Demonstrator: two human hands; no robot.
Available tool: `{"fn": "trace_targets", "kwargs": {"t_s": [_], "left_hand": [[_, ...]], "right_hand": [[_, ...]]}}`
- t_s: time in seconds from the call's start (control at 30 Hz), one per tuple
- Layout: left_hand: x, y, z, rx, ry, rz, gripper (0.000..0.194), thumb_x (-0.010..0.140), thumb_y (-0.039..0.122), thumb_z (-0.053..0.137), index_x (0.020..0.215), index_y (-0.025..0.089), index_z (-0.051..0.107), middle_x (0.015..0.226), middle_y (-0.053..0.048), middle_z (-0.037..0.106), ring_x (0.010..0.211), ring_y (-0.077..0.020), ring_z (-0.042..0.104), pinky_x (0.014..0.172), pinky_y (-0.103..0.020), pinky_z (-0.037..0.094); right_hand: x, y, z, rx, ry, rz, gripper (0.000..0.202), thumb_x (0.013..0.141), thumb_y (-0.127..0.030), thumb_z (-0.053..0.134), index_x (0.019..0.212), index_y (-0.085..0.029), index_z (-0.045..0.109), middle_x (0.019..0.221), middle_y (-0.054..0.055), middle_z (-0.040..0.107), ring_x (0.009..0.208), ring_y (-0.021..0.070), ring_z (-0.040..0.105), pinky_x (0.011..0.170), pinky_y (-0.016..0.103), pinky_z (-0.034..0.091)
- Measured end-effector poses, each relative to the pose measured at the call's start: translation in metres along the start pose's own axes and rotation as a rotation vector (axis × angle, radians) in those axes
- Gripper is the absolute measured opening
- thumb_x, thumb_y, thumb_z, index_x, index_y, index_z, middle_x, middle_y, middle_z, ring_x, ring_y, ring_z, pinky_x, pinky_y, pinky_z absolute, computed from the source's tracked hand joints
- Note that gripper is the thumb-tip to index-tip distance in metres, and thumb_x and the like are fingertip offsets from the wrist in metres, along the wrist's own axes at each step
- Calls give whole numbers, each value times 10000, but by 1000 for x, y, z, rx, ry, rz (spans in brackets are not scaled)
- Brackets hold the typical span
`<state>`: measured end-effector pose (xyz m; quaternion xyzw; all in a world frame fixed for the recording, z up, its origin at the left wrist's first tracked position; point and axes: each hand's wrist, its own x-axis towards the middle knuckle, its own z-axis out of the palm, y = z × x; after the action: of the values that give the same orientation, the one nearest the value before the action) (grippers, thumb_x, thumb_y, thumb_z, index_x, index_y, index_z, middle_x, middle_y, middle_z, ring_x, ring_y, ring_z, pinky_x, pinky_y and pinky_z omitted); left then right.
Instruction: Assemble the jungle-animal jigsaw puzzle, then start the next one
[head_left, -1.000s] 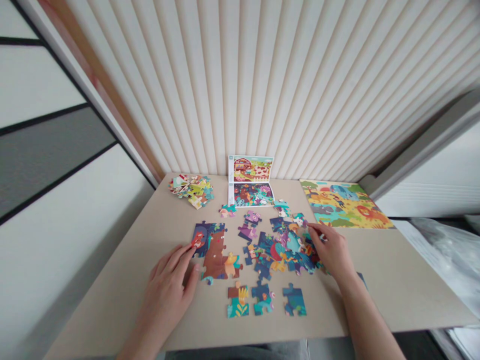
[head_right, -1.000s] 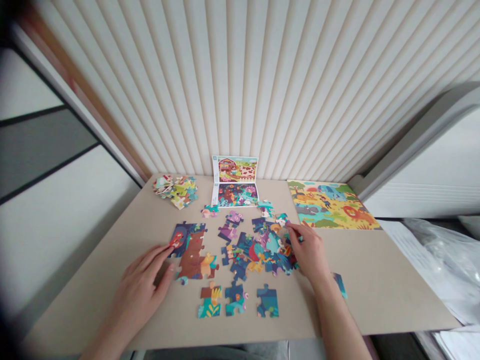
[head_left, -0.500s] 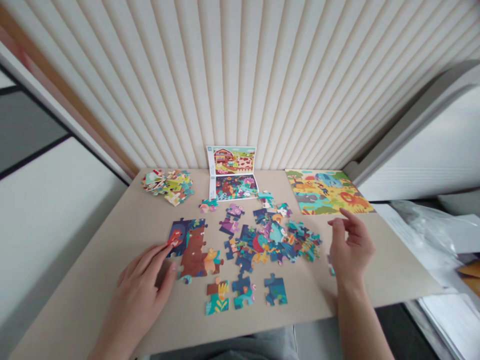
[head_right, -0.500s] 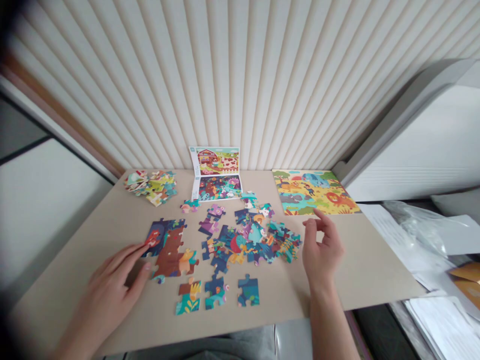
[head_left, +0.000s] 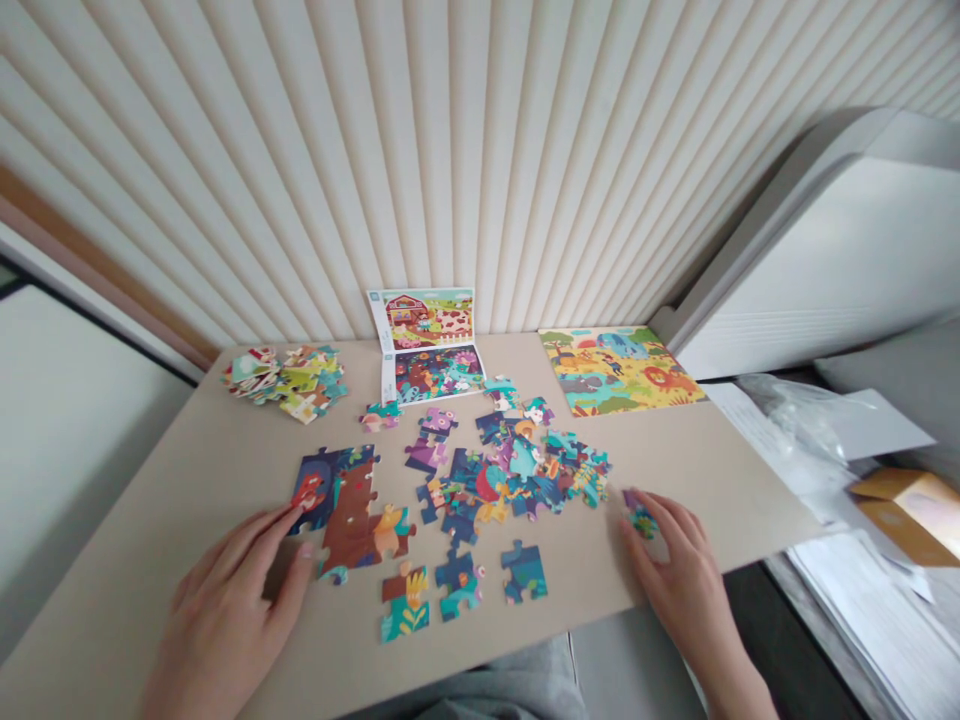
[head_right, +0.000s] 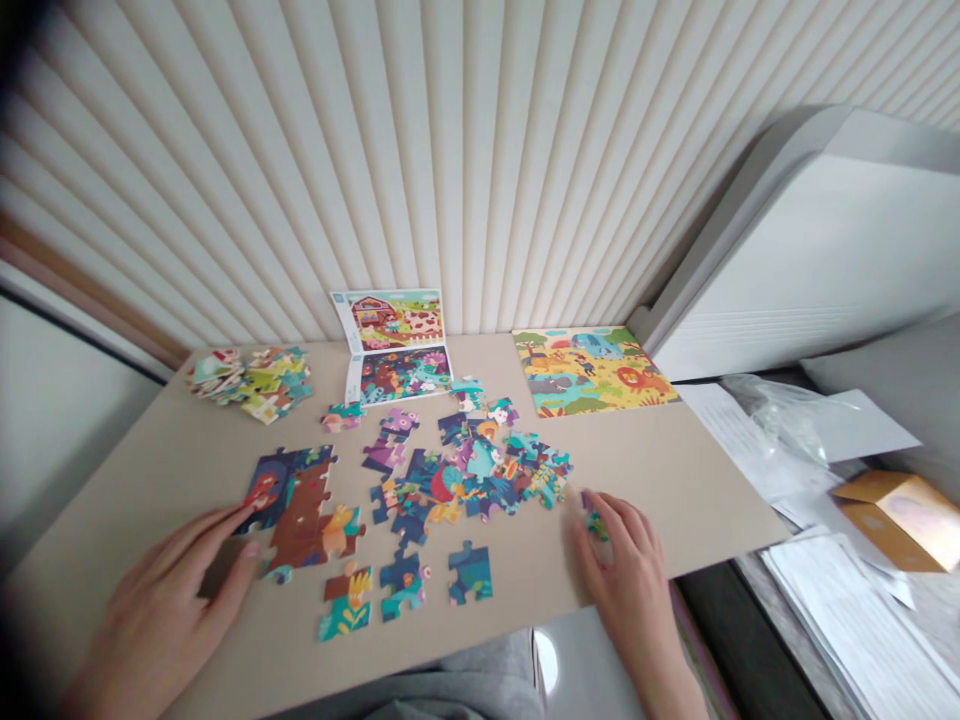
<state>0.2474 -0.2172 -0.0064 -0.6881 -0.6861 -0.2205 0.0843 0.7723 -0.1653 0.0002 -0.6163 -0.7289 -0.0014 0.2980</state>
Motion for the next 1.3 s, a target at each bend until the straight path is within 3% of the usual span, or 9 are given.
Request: {"fn": "trace_targets", "kwargs": {"t_s": [0.2, 0.53, 0.67, 0.83, 0.97, 1.1, 1.2, 1.3], "left_hand": [[1, 4, -3, 2, 15, 3, 469, 1003, 496, 523, 1393, 243, 580, 1372, -124, 673, 1225, -333, 652, 1121, -511, 487], [0, 2, 2, 25, 22, -2, 454, 1015, 471, 514, 1397, 233, 573, 1384, -127, 664, 1242, -330, 642, 1131, -512, 478], [0, 4, 2, 25, 30, -1, 436, 1021, 438, 521, 1401, 229, 570, 1379, -131, 666, 1251, -332, 637, 1122, -518, 482], [0, 14, -2, -1, 50, -12, 429, 1035, 396, 523, 1432, 236, 553, 1395, -135, 663, 1277, -332, 627, 1111, -526, 483], [1, 22, -6, -10, 38, -17, 430, 1037, 372, 523, 1442, 230, 550, 1414, -130, 656, 1307, -333, 610, 1111, -528, 481], [1, 24, -7, -24, 28, -22, 436, 1030, 349, 538, 1443, 211, 561, 1434, -131, 647, 1345, -337, 585, 1141, -539, 459], [0, 24, -6, -30, 27, -16, 436, 1029, 342, 542, 1443, 207, 565, 1439, -135, 643, 1340, -337, 585, 1154, -548, 446], [0, 24, -6, -35, 28, -8, 438, 1032, 334, 542, 1450, 207, 558, 1439, -133, 643, 1344, -338, 578, 1155, -547, 448]], "right_hand": [[25, -29, 20, -38, -60, -63, 486, 1033, -476, 575, 1476, -277, 567, 1393, 120, 655, 1282, 323, 610, 1045, 518, 516], [50, -76, 29, -12, -177, -182, 514, 1028, -427, 630, 1505, -256, 542, 1386, 108, 677, 1330, 333, 565, 1115, 532, 439], [58, -70, 32, -11, -210, -189, 503, 1028, -438, 617, 1502, -281, 555, 1336, 106, 694, 1269, 335, 599, 1091, 530, 449], [65, -50, 35, -37, -289, -222, 609, 1026, -501, 577, 1593, -313, 461, 1341, 102, 694, 1251, 321, 632, 1033, 486, 494], [68, -38, 39, -154, -297, -249, 574, 1017, -552, 574, 1524, -284, 557, 1384, 126, 689, 1282, 356, 631, 1049, 546, 484], [71, -32, 41, -186, -311, -286, 522, 1024, -530, 555, 1482, -285, 606, 1350, 123, 719, 1244, 347, 671, 1002, 535, 527], [74, -28, 35, -162, -324, -315, 452, 1032, -491, 539, 1417, -294, 668, 1320, 110, 743, 1176, 321, 718, 966, 494, 569], [79, -30, 20, -116, -304, -345, 362, 1054, -460, 520, 1232, -273, 773, 1223, 100, 787, 1093, 298, 757, 964, 458, 589]]}}
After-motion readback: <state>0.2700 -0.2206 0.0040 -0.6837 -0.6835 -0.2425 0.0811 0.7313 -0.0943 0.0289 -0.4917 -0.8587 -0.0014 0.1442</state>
